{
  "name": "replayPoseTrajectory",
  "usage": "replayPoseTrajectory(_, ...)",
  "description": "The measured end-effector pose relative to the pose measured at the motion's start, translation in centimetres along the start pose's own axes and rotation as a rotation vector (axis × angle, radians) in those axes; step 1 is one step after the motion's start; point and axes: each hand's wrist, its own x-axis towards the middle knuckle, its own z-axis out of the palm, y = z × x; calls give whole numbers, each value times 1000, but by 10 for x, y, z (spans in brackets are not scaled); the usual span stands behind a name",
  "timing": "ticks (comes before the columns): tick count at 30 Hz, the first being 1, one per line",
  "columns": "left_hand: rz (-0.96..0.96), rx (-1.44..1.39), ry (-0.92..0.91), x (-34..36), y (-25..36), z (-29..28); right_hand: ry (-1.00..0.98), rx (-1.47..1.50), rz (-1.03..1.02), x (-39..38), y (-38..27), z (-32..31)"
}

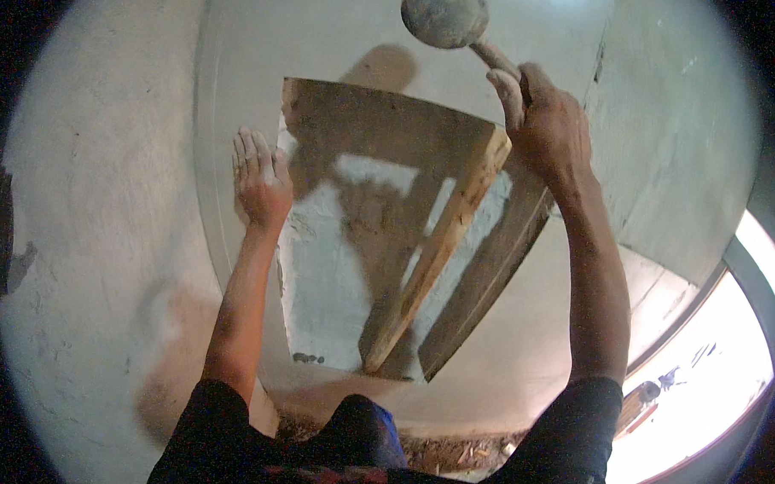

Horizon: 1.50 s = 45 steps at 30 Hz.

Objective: The person positions a wooden board into a hole in the ceiling, then uses a mallet to tap and press the board into place until it is flush with the surface.

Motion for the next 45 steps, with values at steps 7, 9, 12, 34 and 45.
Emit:
replayPoseTrajectory(7, 27, 3, 33, 1, 4, -2, -54, -123, 100, -26, 44, 23)
replayPoseTrajectory(9, 25, -14, 56, 0, -1, 2, -38, -39, 124, -6, 24, -13)
replayPoseTrajectory(12, 13, -19, 61, -2, 0, 2, 255, 123, -82, -19, 26, -14)
replayPoseTrajectory(34, -9, -101, 108, 4, 1, 9, 243, 260, -7, -54, 19, 13)
replayPoseTrajectory(45, -23, -69, 80, 5, 7, -5, 291, 262, -32, -48, 7, 21)
